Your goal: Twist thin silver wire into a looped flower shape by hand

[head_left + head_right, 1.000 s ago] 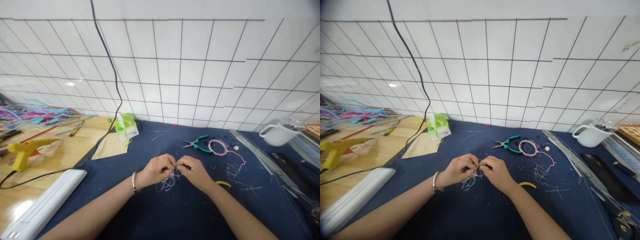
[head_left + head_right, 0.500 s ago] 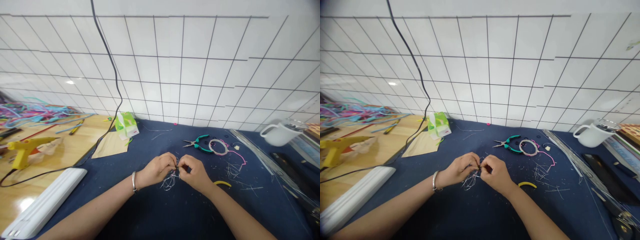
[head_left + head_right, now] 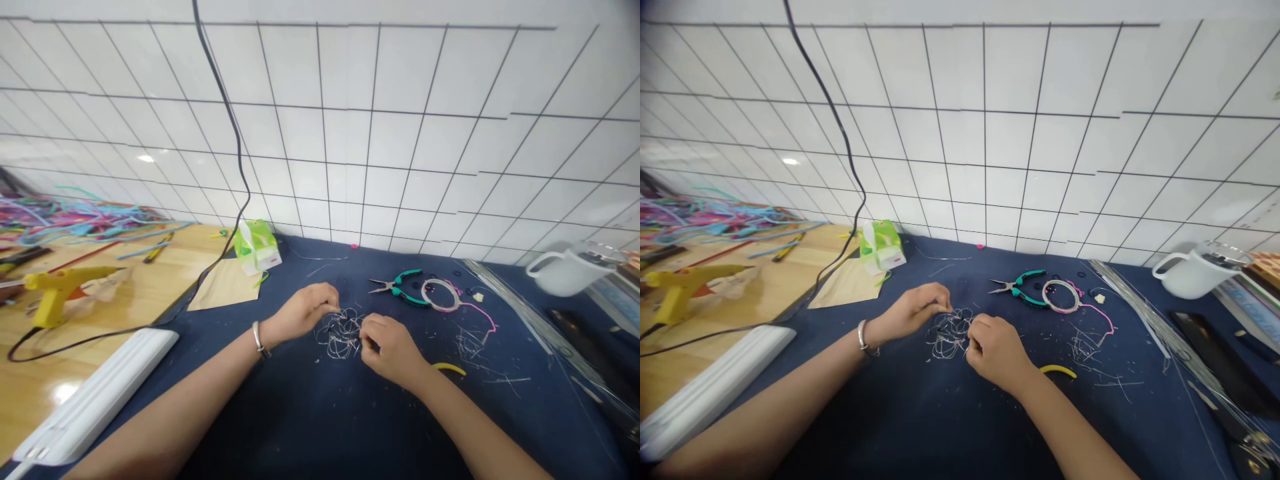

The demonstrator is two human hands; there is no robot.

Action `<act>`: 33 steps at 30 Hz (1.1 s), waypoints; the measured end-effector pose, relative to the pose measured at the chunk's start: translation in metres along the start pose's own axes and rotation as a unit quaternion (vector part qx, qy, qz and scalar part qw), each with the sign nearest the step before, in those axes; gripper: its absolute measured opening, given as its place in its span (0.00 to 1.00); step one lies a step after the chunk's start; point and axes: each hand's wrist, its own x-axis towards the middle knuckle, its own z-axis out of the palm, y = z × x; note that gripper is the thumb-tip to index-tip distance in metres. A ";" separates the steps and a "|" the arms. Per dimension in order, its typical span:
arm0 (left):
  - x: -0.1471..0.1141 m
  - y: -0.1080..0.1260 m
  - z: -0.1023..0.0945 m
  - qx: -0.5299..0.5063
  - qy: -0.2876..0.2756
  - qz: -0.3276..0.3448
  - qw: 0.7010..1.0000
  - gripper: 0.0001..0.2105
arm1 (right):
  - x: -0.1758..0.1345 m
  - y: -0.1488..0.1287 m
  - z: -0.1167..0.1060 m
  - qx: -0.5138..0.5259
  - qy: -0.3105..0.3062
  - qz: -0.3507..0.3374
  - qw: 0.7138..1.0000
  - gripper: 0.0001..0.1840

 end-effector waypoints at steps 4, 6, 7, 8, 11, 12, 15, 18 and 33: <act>0.001 0.000 -0.004 -0.027 0.010 -0.023 0.999 0.06 | 0.000 0.000 0.003 0.027 -0.001 0.007 1.000 0.08; 0.001 0.003 -0.002 -0.028 -0.029 -0.005 0.999 0.05 | 0.001 0.001 0.005 0.027 -0.002 0.010 1.000 0.08; 0.001 0.005 -0.001 -0.025 -0.047 0.004 0.999 0.06 | 0.001 0.002 0.006 0.026 -0.001 0.010 1.000 0.08; 0.001 0.007 0.000 -0.022 -0.064 0.012 0.998 0.07 | 0.001 0.003 0.007 0.023 0.002 0.010 1.000 0.08; 0.000 0.013 -0.002 -0.006 -0.104 0.028 0.994 0.08 | 0.000 0.004 0.010 0.012 0.015 0.003 1.000 0.08; 0.000 0.015 -0.003 0.003 -0.113 0.035 0.993 0.10 | 0.000 0.004 0.010 0.007 0.019 -0.002 1.000 0.08; -0.001 0.021 -0.002 0.029 -0.118 0.052 0.991 0.14 | -0.001 0.003 0.012 -0.012 0.023 -0.015 1.000 0.08; -0.003 0.025 0.003 0.040 -0.103 0.056 0.992 0.08 | -0.001 0.001 0.012 -0.033 0.018 -0.027 0.999 0.08; -0.004 0.014 0.013 -0.015 -0.092 0.031 0.995 0.07 | -0.001 0.007 0.013 0.005 0.030 -0.014 0.999 0.12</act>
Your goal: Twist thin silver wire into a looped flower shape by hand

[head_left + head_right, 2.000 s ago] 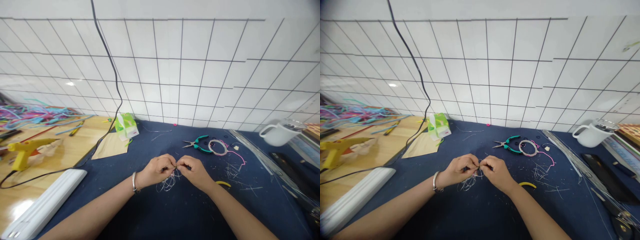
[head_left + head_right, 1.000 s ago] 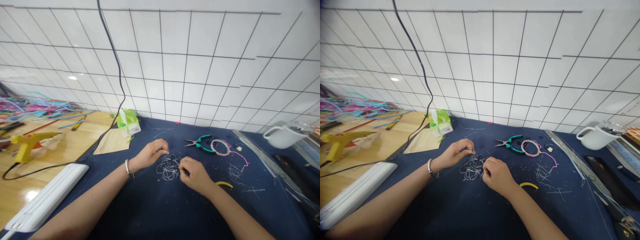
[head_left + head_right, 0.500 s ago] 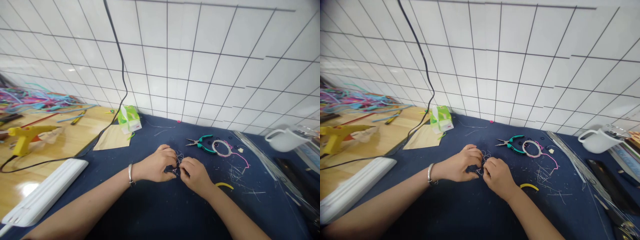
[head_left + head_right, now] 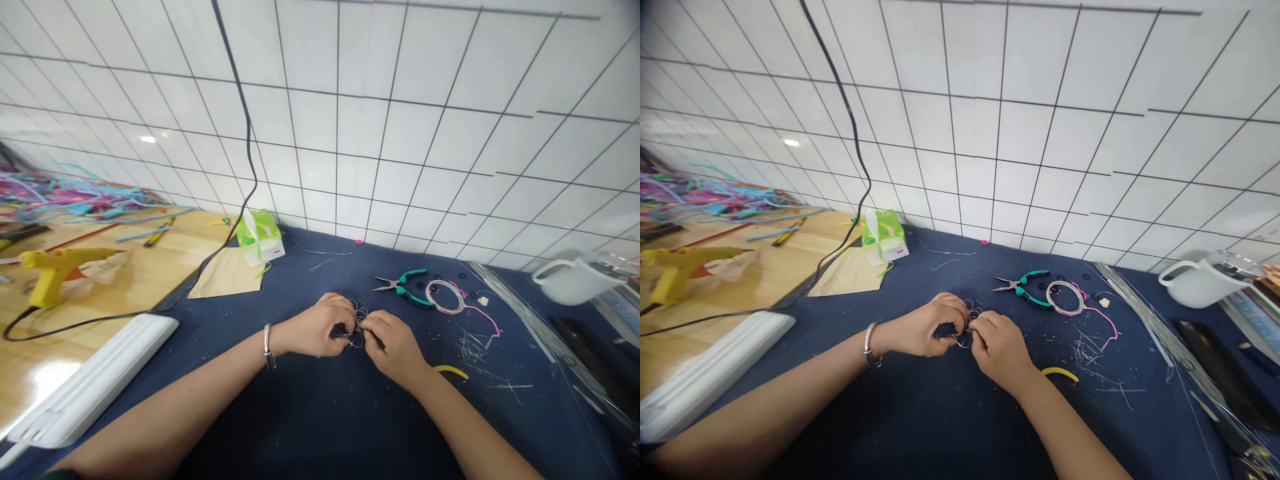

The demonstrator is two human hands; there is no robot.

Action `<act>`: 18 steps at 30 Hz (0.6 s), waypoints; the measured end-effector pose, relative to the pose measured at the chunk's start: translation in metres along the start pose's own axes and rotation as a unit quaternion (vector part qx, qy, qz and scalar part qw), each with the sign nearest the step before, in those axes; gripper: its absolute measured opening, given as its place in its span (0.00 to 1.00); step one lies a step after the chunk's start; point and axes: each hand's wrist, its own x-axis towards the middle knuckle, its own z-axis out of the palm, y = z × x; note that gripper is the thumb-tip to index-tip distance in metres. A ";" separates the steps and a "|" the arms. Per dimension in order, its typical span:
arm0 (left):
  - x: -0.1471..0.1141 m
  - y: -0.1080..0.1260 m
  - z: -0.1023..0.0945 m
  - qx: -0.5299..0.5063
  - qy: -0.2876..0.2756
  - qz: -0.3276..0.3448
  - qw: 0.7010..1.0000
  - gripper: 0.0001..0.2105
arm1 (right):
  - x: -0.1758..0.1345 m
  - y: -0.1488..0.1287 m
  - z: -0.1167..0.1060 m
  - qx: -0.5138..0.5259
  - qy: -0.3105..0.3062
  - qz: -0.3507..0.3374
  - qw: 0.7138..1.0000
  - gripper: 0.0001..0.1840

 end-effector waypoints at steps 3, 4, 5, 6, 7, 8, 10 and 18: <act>0.000 -0.002 -0.002 -0.029 0.005 0.000 1.000 0.08 | 0.001 -0.002 -0.002 0.017 0.011 -0.005 1.000 0.19; 0.000 -0.003 -0.004 -0.044 0.007 -0.003 0.999 0.08 | 0.002 -0.003 -0.004 0.021 0.010 -0.010 1.000 0.21; 0.000 -0.004 -0.005 -0.062 0.007 -0.007 0.998 0.08 | 0.003 -0.005 -0.005 0.023 0.010 -0.014 1.000 0.23; 0.000 -0.005 -0.006 -0.085 0.004 -0.010 0.996 0.09 | 0.003 -0.006 -0.006 0.024 0.012 -0.016 1.000 0.23; 0.000 -0.006 -0.007 -0.110 -0.001 -0.012 0.994 0.09 | 0.004 -0.007 -0.007 0.023 0.016 -0.017 0.999 0.22; -0.001 -0.007 -0.008 -0.136 -0.007 -0.014 0.991 0.09 | 0.005 -0.008 -0.007 0.021 0.022 -0.017 0.999 0.20; -0.001 -0.009 -0.009 -0.182 -0.023 -0.014 0.983 0.09 | 0.005 -0.008 -0.006 0.016 0.036 -0.018 0.999 0.14; -0.003 -0.011 -0.009 -0.322 -0.051 -0.072 0.943 0.08 | 0.004 -0.006 -0.002 0.058 0.048 -0.002 0.997 0.06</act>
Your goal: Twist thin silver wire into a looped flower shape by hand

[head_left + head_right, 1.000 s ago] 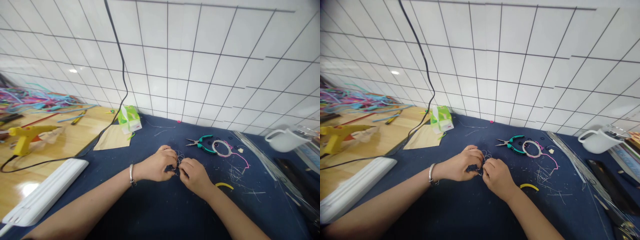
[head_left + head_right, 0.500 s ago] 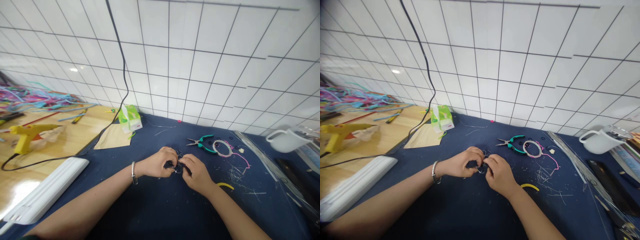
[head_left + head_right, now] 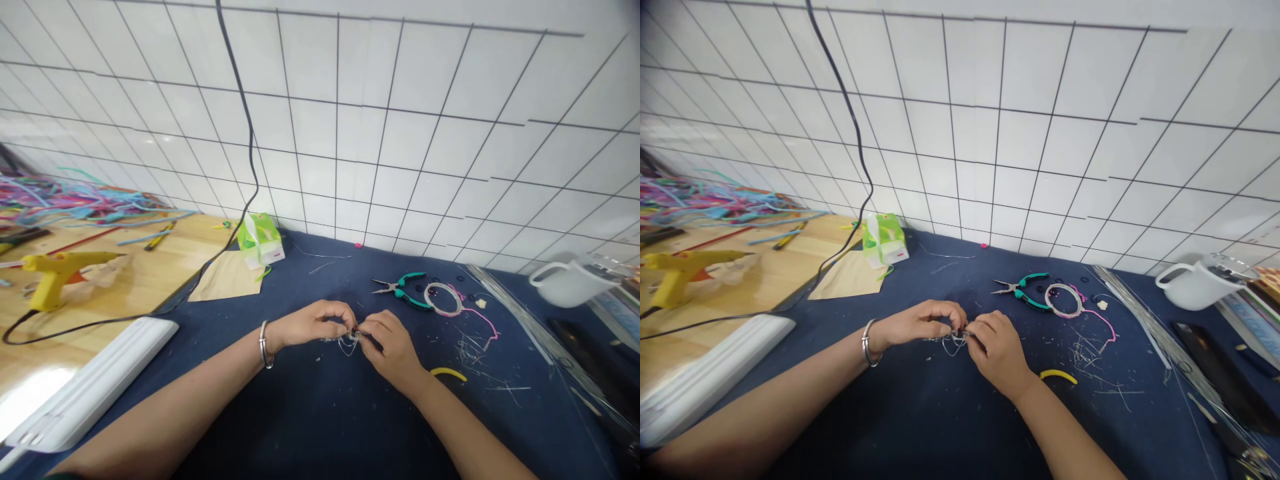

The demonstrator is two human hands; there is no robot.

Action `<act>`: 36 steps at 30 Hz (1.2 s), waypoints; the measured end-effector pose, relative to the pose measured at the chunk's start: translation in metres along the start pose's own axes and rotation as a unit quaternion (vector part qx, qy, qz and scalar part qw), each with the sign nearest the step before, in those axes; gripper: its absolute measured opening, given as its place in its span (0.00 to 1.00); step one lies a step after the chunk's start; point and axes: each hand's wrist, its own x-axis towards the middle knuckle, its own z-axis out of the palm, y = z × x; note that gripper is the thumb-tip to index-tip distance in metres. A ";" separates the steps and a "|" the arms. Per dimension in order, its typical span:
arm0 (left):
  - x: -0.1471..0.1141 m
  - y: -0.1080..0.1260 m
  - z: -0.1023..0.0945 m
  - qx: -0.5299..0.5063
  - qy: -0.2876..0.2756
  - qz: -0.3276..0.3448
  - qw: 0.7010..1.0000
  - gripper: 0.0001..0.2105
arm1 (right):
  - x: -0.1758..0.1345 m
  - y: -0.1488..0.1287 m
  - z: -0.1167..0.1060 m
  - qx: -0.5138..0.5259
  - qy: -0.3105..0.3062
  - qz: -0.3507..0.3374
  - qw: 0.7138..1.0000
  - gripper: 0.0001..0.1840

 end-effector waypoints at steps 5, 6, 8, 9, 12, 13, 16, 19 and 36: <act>0.002 -0.008 0.005 -0.194 0.092 0.016 0.976 0.20 | 0.002 -0.004 -0.003 0.128 0.027 0.174 0.976 0.06; 0.003 -0.011 0.006 -0.234 0.104 0.021 0.966 0.21 | 0.003 -0.003 -0.003 0.151 0.030 0.207 0.966 0.07; 0.005 -0.018 0.008 -0.296 0.127 0.018 0.947 0.21 | 0.003 -0.001 -0.003 0.195 0.035 0.252 0.947 0.09; 0.006 -0.021 0.008 -0.320 0.138 0.013 0.937 0.20 | 0.003 0.000 -0.003 0.216 0.039 0.265 0.939 0.11; 0.008 -0.029 0.010 -0.348 0.164 -0.015 0.923 0.16 | 0.003 0.005 0.000 0.265 0.059 0.286 0.919 0.14; 0.008 -0.031 0.010 -0.350 0.169 -0.025 0.921 0.15 | 0.003 0.006 0.000 0.279 0.065 0.293 0.912 0.14; 0.009 -0.034 0.011 -0.353 0.183 -0.050 0.916 0.14 | 0.003 0.009 0.003 0.313 0.075 0.311 0.895 0.16; 0.009 -0.038 0.013 -0.348 0.200 -0.061 0.914 0.14 | 0.003 0.011 0.005 0.332 0.078 0.318 0.885 0.16; 0.007 -0.043 0.015 -0.454 0.205 -0.041 0.866 0.13 | 0.000 0.024 0.016 0.276 0.082 0.335 0.897 0.19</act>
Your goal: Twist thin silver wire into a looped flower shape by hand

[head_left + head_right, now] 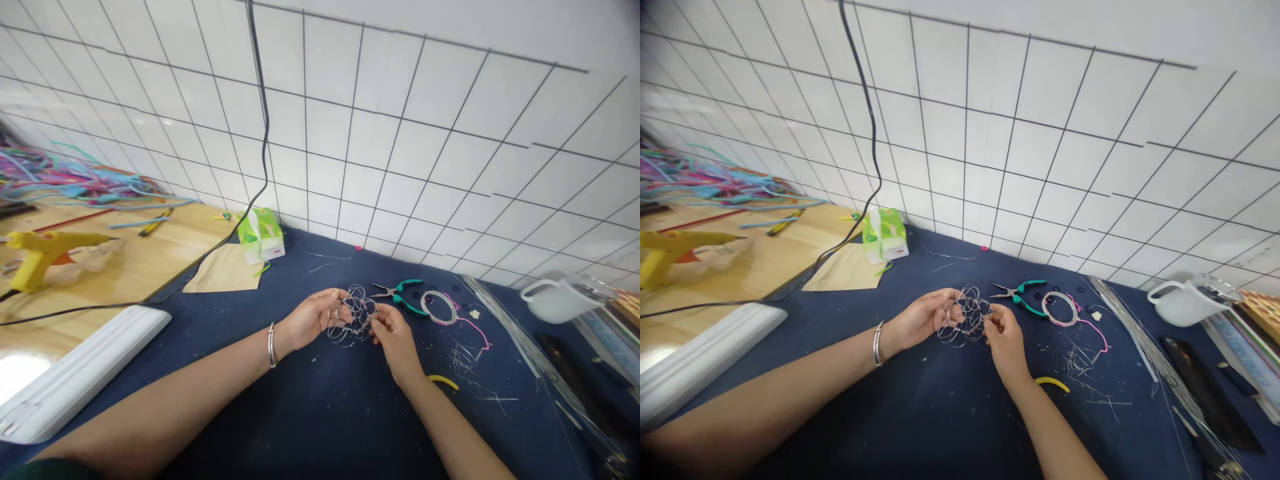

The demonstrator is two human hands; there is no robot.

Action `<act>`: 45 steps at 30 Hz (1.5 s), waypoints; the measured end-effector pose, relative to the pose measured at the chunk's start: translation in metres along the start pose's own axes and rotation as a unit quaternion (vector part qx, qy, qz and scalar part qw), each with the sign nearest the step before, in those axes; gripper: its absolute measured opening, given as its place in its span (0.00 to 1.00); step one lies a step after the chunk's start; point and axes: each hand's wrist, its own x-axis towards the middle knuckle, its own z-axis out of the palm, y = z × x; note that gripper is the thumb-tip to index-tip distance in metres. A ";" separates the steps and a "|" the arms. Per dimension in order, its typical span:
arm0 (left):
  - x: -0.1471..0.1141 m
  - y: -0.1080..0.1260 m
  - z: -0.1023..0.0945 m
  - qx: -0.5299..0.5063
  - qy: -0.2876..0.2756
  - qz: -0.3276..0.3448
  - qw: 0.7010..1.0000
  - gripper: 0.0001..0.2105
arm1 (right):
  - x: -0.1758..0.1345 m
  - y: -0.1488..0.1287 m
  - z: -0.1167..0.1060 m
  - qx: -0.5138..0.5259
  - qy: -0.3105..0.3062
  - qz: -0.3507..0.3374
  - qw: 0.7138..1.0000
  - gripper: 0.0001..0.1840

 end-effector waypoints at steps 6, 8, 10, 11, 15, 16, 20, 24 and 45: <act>-0.001 0.002 0.003 0.001 0.004 0.008 1.000 0.12 | -0.005 -0.008 -0.002 -0.112 0.076 -0.075 0.988 0.13; -0.003 0.001 0.006 0.003 0.001 0.007 1.000 0.11 | -0.009 -0.012 -0.001 -0.121 0.049 -0.083 0.988 0.11; -0.005 0.001 0.010 0.009 -0.008 0.003 1.000 0.11 | -0.014 -0.016 0.003 -0.125 0.010 -0.090 0.988 0.12; -0.006 0.001 0.012 0.012 -0.014 0.000 1.000 0.12 | -0.015 -0.018 0.005 -0.127 -0.012 -0.094 0.987 0.14; -0.009 0.001 0.018 0.023 -0.034 0.000 0.999 0.13 | -0.017 -0.017 0.011 -0.106 -0.077 -0.094 0.987 0.24; -0.009 0.000 0.019 0.027 -0.038 0.003 0.999 0.13 | -0.016 -0.016 0.011 -0.091 -0.083 -0.085 0.989 0.24; -0.009 -0.001 0.020 0.050 -0.041 0.012 0.998 0.16 | -0.011 -0.013 0.008 -0.003 -0.099 -0.039 0.994 0.18; -0.008 -0.002 0.020 0.089 -0.042 0.023 0.995 0.16 | -0.008 -0.014 0.005 0.089 -0.110 0.006 0.990 0.13; -0.014 -0.006 0.025 0.511 0.080 0.267 0.813 0.05 | -0.002 -0.012 -0.003 0.294 -0.157 0.104 0.937 0.12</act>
